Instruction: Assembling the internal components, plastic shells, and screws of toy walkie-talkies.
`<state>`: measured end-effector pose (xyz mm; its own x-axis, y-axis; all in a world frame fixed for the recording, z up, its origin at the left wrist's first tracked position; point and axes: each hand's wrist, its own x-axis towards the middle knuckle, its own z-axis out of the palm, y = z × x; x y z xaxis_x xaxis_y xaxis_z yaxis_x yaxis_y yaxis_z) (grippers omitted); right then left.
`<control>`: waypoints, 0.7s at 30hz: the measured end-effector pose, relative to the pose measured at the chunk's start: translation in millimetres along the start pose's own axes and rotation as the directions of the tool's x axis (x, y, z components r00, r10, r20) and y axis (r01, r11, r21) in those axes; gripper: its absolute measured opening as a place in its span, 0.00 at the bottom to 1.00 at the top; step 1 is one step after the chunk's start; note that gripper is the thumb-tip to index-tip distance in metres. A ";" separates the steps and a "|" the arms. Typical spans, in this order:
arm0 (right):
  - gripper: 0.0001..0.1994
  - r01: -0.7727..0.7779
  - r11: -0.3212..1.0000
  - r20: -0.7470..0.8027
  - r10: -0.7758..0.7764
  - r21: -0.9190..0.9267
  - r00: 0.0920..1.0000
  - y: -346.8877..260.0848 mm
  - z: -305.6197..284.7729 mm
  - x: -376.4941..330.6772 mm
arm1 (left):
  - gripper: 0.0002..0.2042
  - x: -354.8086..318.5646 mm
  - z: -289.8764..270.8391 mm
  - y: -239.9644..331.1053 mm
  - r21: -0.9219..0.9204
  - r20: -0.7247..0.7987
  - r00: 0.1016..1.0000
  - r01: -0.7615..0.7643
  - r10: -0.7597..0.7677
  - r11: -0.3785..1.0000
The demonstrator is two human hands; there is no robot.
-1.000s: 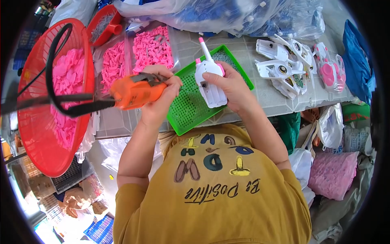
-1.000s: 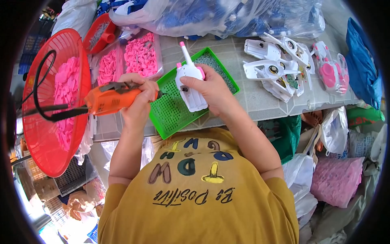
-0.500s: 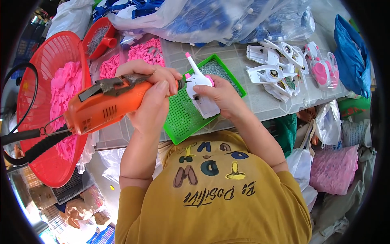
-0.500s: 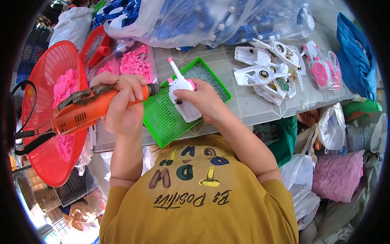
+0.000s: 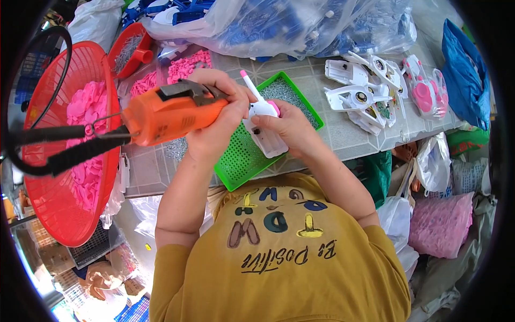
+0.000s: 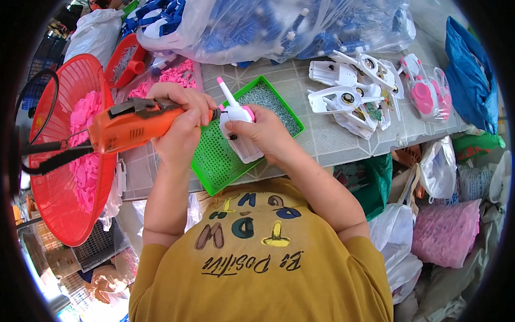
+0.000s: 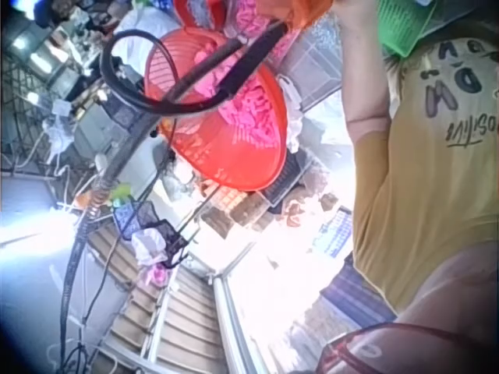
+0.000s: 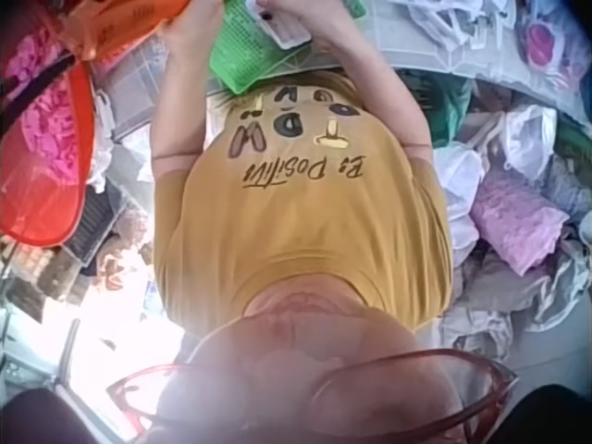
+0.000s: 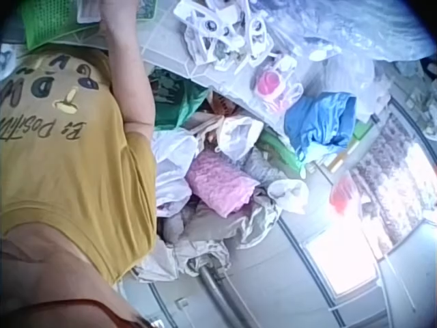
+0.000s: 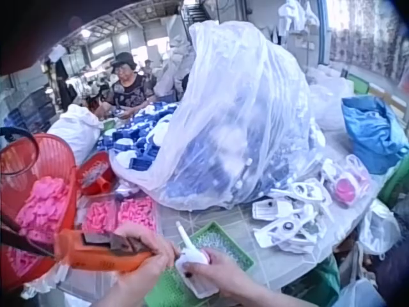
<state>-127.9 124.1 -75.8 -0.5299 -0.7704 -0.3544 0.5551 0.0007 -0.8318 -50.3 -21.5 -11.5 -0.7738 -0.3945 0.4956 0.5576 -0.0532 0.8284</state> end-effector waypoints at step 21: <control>0.20 0.099 0.966 -0.067 -0.085 0.241 0.994 5.8 -6.0 9.8 | 0.14 -44.4 -34.1 0.3 0.122 -0.106 0.984 0.158 -0.145 0.980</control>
<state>-133.7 120.4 -86.6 -0.6171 -0.7233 -0.3099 0.6377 -0.2290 -0.7355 -5.6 -35.3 -42.2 -0.8103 -0.4779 0.3392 0.3872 -0.0022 0.9220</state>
